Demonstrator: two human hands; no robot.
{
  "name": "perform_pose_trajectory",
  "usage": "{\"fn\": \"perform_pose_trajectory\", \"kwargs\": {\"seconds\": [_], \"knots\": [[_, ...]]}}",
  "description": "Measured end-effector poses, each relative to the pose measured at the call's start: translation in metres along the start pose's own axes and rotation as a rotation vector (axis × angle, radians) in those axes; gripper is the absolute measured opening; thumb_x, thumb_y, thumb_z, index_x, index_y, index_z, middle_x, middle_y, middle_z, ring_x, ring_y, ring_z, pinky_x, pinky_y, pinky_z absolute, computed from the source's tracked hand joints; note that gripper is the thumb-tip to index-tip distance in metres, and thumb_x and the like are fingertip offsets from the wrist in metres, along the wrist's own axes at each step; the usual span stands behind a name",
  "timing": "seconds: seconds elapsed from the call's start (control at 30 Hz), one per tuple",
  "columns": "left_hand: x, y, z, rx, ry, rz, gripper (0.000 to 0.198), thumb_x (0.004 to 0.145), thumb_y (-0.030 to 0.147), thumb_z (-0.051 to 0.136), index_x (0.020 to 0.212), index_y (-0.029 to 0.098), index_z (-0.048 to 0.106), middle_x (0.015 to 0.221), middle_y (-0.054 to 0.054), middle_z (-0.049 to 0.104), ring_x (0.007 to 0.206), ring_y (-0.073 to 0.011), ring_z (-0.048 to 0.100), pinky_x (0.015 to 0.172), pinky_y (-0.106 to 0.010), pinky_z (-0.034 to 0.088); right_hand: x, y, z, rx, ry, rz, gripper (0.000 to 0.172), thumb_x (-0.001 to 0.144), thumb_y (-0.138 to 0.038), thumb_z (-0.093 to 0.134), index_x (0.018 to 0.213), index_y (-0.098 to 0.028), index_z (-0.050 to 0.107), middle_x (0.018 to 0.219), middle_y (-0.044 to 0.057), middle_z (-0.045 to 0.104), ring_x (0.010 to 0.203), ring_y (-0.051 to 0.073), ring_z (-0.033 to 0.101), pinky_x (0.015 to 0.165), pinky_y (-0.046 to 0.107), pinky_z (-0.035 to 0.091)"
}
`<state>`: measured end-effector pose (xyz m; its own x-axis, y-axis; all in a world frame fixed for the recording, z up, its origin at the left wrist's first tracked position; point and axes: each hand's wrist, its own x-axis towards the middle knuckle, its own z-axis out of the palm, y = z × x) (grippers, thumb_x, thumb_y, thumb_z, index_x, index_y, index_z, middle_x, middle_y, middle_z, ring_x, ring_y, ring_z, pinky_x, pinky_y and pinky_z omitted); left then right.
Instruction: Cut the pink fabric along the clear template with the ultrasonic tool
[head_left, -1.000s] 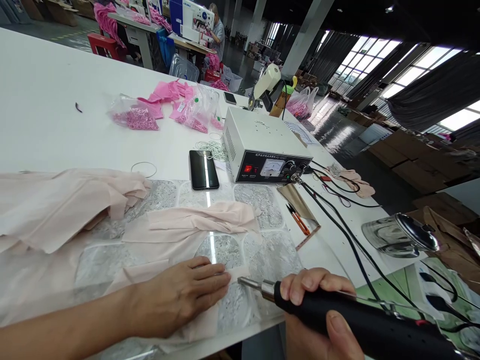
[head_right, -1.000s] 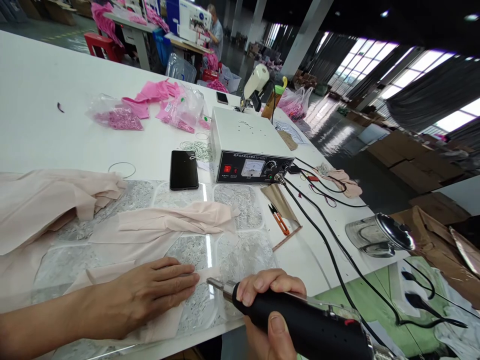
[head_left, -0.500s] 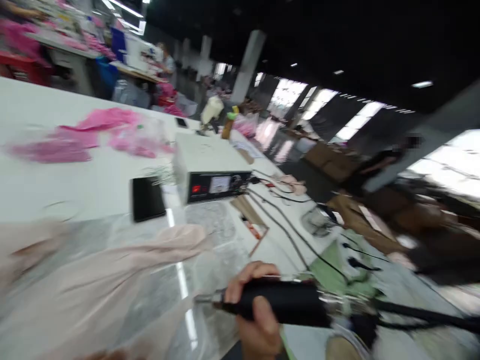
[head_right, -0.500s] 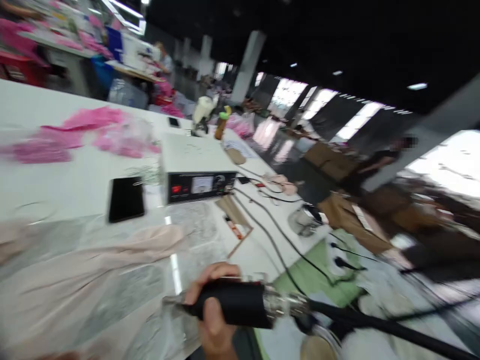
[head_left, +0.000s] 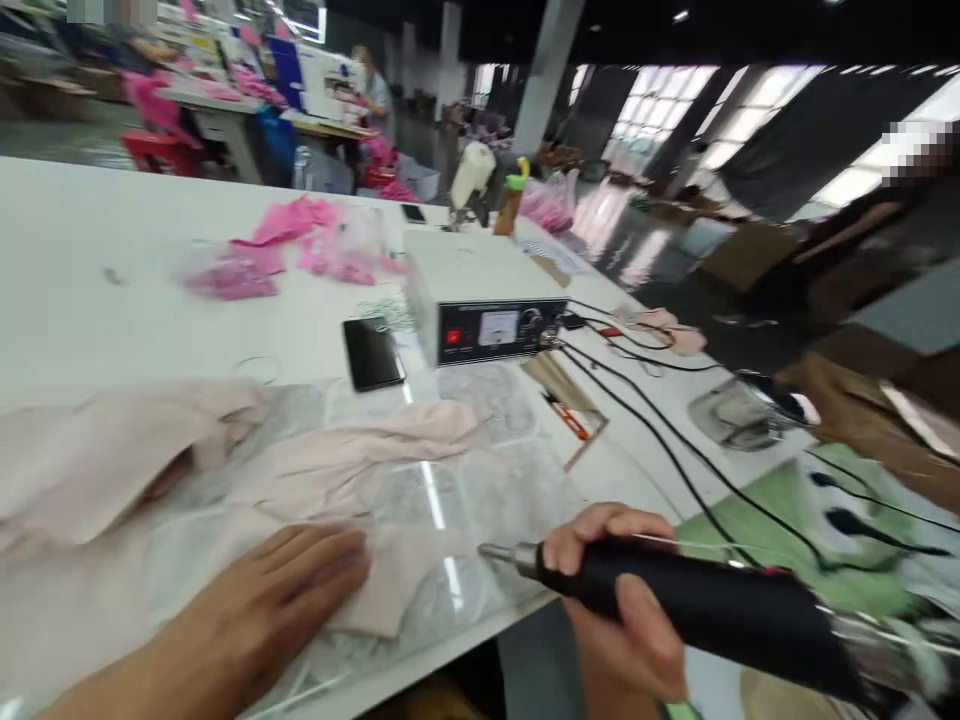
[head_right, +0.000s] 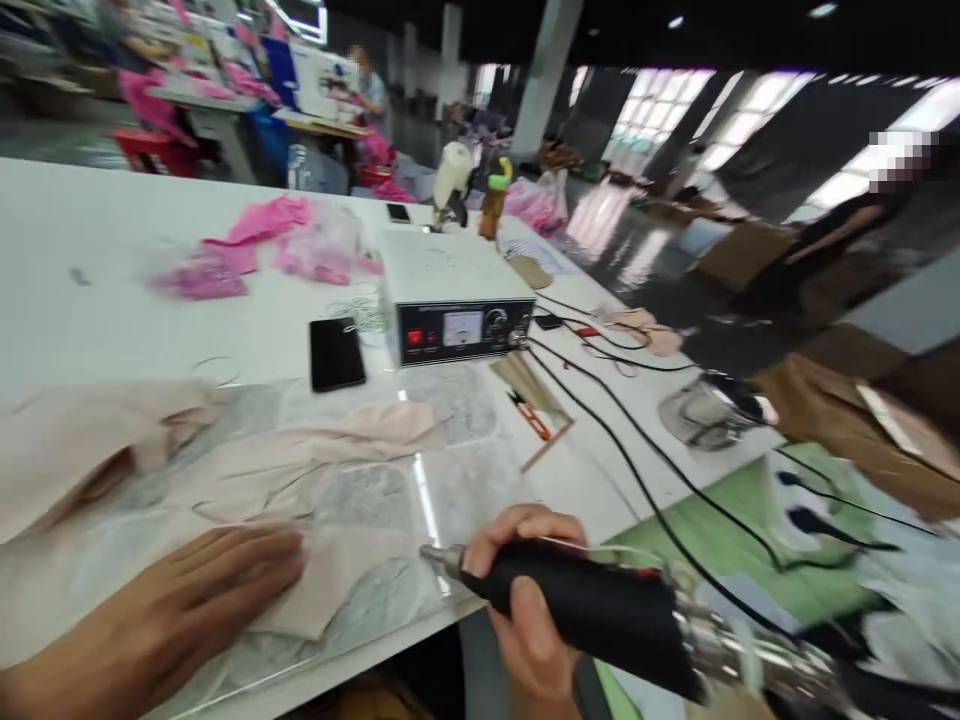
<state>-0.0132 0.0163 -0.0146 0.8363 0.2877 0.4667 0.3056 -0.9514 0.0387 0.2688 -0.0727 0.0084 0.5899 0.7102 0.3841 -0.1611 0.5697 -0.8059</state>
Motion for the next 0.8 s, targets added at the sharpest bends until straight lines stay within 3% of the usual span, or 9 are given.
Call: {"fn": "perform_pose_trajectory", "kwargs": {"seconds": [0.03,0.1,0.27,0.4,0.63,0.8], "knots": [[0.007,0.008,-0.008,0.007,-0.056,0.038,0.036,0.103,0.021,0.035,0.126,0.024,0.063,0.123,-0.001,0.067,0.111,-0.0164,0.062,0.099,-0.025,0.048,0.0,-0.001,-0.002,0.005,0.012,0.007,0.018,0.079,-0.031,0.058,0.094,-0.022,0.056,0.081,-0.001,0.054,0.057,0.011,0.057,0.053,0.03,0.05],[0.021,0.023,-0.015,0.012,-0.072,-0.038,0.036,0.104,0.021,0.035,0.127,0.021,0.062,0.123,-0.003,0.067,0.112,-0.0155,0.062,0.099,-0.023,0.048,0.0,-0.004,-0.003,0.011,0.021,0.03,0.018,0.079,-0.03,0.059,0.094,-0.021,0.057,0.081,0.0,0.054,0.057,0.012,0.056,0.054,0.031,0.05],[0.034,0.046,0.001,-0.01,-0.04,-0.116,0.033,0.105,0.023,0.037,0.122,0.016,0.065,0.123,-0.007,0.067,0.113,-0.0179,0.062,0.098,-0.027,0.051,0.003,-0.009,-0.005,0.012,-0.012,0.037,0.018,0.079,-0.03,0.059,0.095,-0.022,0.057,0.081,0.0,0.054,0.056,0.012,0.056,0.053,0.032,0.05],[0.03,0.043,0.006,0.006,-0.076,-0.064,0.033,0.105,0.02,0.036,0.119,0.014,0.066,0.121,-0.009,0.068,0.115,-0.0202,0.062,0.096,-0.031,0.054,0.006,-0.009,-0.006,0.024,-0.05,0.025,0.018,0.082,-0.03,0.059,0.098,-0.022,0.057,0.082,0.0,0.053,0.058,0.012,0.056,0.054,0.031,0.051],[0.037,0.021,-0.004,-0.026,-0.186,0.025,0.032,0.105,0.02,0.037,0.123,0.014,0.063,0.123,-0.011,0.067,0.118,-0.0225,0.061,0.096,-0.036,0.056,0.008,-0.009,-0.009,0.022,-0.117,0.018,0.017,0.083,-0.031,0.058,0.098,-0.023,0.058,0.083,0.002,0.055,0.056,0.013,0.056,0.052,0.033,0.052],[0.038,0.036,-0.003,-0.073,-0.112,-0.055,0.034,0.104,0.015,0.036,0.129,0.012,0.058,0.13,-0.013,0.062,0.126,-0.022,0.055,0.101,-0.033,0.053,0.004,-0.014,-0.014,0.033,-0.098,0.029,0.017,0.083,-0.032,0.059,0.099,-0.024,0.058,0.082,0.002,0.055,0.057,0.014,0.055,0.052,0.034,0.052]]}}
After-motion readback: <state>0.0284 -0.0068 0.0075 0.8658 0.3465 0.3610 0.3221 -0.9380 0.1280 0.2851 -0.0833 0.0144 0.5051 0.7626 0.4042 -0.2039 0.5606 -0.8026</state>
